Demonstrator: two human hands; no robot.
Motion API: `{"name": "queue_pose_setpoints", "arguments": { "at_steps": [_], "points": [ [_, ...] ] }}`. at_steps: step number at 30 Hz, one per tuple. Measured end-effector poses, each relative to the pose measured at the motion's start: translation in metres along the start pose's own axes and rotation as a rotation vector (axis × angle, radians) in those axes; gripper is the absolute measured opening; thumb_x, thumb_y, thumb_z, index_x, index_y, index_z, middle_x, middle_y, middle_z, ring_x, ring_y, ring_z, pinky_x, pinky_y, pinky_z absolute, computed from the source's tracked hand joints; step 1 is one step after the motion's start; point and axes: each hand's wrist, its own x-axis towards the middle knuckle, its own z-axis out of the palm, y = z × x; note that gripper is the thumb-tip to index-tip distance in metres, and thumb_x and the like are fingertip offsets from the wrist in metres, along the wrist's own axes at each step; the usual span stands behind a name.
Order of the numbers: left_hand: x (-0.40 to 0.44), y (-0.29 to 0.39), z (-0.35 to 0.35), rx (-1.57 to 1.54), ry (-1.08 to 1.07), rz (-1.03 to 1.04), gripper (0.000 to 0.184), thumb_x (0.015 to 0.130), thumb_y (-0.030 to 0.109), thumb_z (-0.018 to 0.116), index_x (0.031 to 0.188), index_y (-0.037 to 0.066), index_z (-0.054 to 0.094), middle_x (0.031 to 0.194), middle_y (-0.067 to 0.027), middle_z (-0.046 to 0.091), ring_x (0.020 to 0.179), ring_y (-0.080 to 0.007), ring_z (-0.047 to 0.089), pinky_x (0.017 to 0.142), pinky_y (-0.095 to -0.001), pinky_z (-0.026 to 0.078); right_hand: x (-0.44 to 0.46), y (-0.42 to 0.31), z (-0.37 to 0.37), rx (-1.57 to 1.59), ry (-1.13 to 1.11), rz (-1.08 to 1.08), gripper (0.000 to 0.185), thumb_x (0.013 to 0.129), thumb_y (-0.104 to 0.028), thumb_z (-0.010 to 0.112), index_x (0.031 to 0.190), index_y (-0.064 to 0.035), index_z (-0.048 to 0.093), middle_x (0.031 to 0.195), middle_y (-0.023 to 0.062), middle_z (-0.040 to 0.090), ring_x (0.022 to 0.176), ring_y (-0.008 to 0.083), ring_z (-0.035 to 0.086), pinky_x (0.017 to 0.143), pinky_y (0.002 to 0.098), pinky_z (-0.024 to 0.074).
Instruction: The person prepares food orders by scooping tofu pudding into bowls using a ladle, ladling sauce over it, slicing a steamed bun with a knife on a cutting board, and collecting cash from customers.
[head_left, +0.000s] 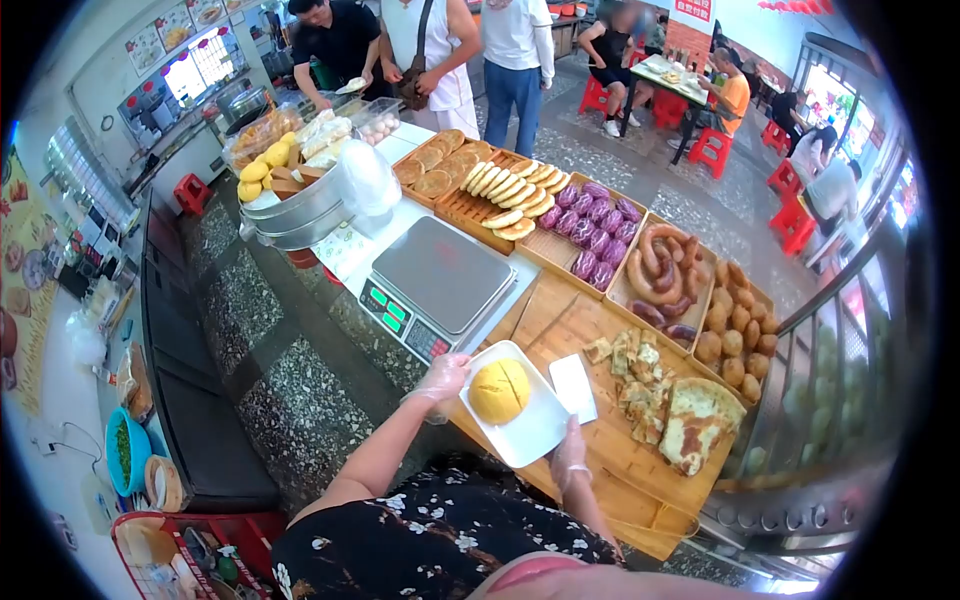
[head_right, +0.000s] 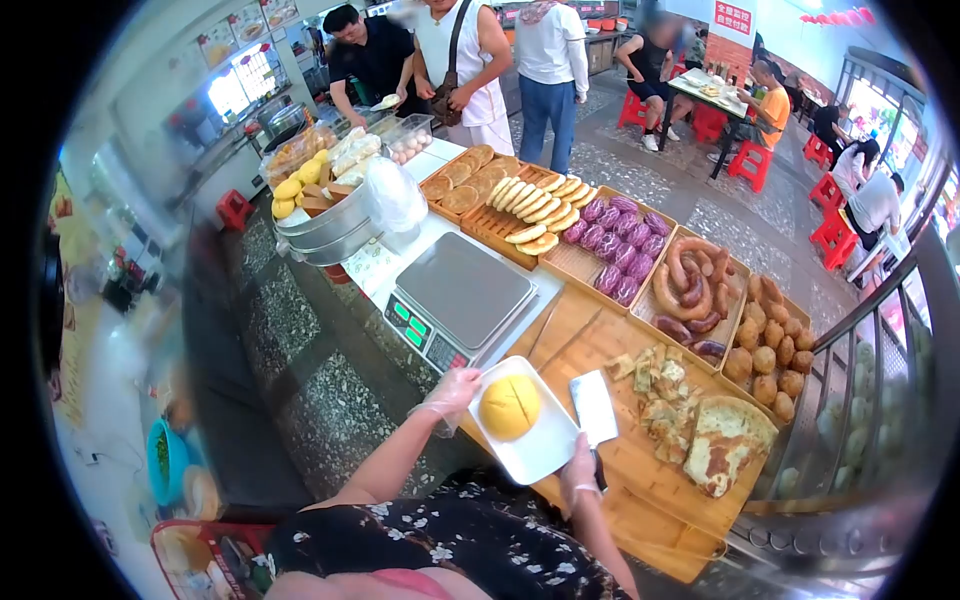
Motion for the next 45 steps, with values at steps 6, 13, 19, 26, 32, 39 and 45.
{"name": "queue_pose_setpoints", "arguments": {
  "at_steps": [6, 13, 19, 26, 32, 39, 45],
  "points": [
    [-0.026, -0.036, -0.046, -0.151, -0.006, -0.217, 0.026, 0.086, 0.017, 0.052, 0.106, 0.006, 0.062, 0.098, -0.0147, 0.065, 0.094, -0.0264, 0.062, 0.083, -0.0344, 0.046, 0.008, 0.013, 0.069, -0.202, 0.173, -0.057, 0.054, 0.095, -0.044, 0.040, 0.100, 0.0064, 0.060, 0.087, 0.0088, 0.062, 0.078, 0.0172, 0.055, 0.071, 0.0323, 0.0448],
    [-0.036, -0.135, -0.145, -0.178, 0.223, -0.004, 0.025, 0.086, 0.014, 0.051, 0.106, 0.003, 0.062, 0.092, -0.0185, 0.065, 0.086, -0.0275, 0.064, 0.076, -0.0359, 0.048, 0.016, 0.040, 0.210, -0.106, 0.034, 0.073, 0.058, 0.095, -0.050, 0.036, 0.114, 0.0015, 0.055, 0.101, 0.0119, 0.063, 0.087, 0.0229, 0.061, 0.073, 0.0329, 0.0502],
    [-0.033, -0.208, -0.261, -0.130, 0.495, 0.061, 0.024, 0.089, 0.014, 0.050, 0.107, 0.002, 0.060, 0.094, -0.0215, 0.063, 0.088, -0.0353, 0.062, 0.076, -0.0398, 0.049, 0.014, 0.088, 0.368, 0.031, -0.020, 0.107, 0.056, 0.097, -0.046, 0.032, 0.123, 0.0005, 0.048, 0.116, 0.0121, 0.059, 0.103, 0.0254, 0.057, 0.089, 0.0352, 0.0455],
    [-0.024, -0.273, -0.352, -0.423, 0.738, 0.082, 0.032, 0.096, 0.021, 0.040, 0.112, 0.000, 0.057, 0.094, -0.0224, 0.064, 0.090, -0.0345, 0.064, 0.077, -0.0378, 0.049, 0.050, 0.122, 0.494, 0.019, -0.156, 0.129, 0.059, 0.095, -0.049, 0.034, 0.125, 0.0000, 0.046, 0.116, 0.0136, 0.058, 0.101, 0.0272, 0.057, 0.088, 0.0360, 0.0463],
    [0.004, -0.329, -0.396, -0.586, 0.656, -0.008, 0.035, 0.097, 0.024, 0.039, 0.114, 0.000, 0.057, 0.089, -0.0182, 0.066, 0.082, -0.0275, 0.065, 0.072, -0.0350, 0.050, 0.102, 0.120, 0.579, -0.072, -0.258, 0.041, 0.062, 0.094, -0.051, 0.037, 0.127, 0.0012, 0.044, 0.120, 0.0139, 0.056, 0.108, 0.0285, 0.055, 0.092, 0.0399, 0.0452],
    [0.118, -0.393, -0.511, -0.515, 0.530, 0.081, 0.035, 0.096, 0.027, 0.045, 0.118, 0.001, 0.055, 0.091, -0.0113, 0.067, 0.079, -0.0177, 0.064, 0.070, -0.0289, 0.051, 0.216, 0.084, 0.724, 0.188, -0.166, -0.143, 0.053, 0.096, -0.043, 0.037, 0.126, 0.0004, 0.044, 0.117, 0.0135, 0.057, 0.102, 0.0272, 0.057, 0.088, 0.0377, 0.0478],
    [0.185, -0.430, -0.631, -0.042, 0.566, 0.247, 0.028, 0.092, 0.023, 0.052, 0.111, 0.003, 0.060, 0.098, -0.0175, 0.065, 0.085, -0.0290, 0.065, 0.074, -0.0336, 0.052, 0.267, 0.061, 0.850, 0.182, -0.104, -0.325, 0.052, 0.096, -0.042, 0.039, 0.126, 0.0003, 0.043, 0.119, 0.0128, 0.055, 0.104, 0.0273, 0.055, 0.089, 0.0380, 0.0458]
  ]
}}
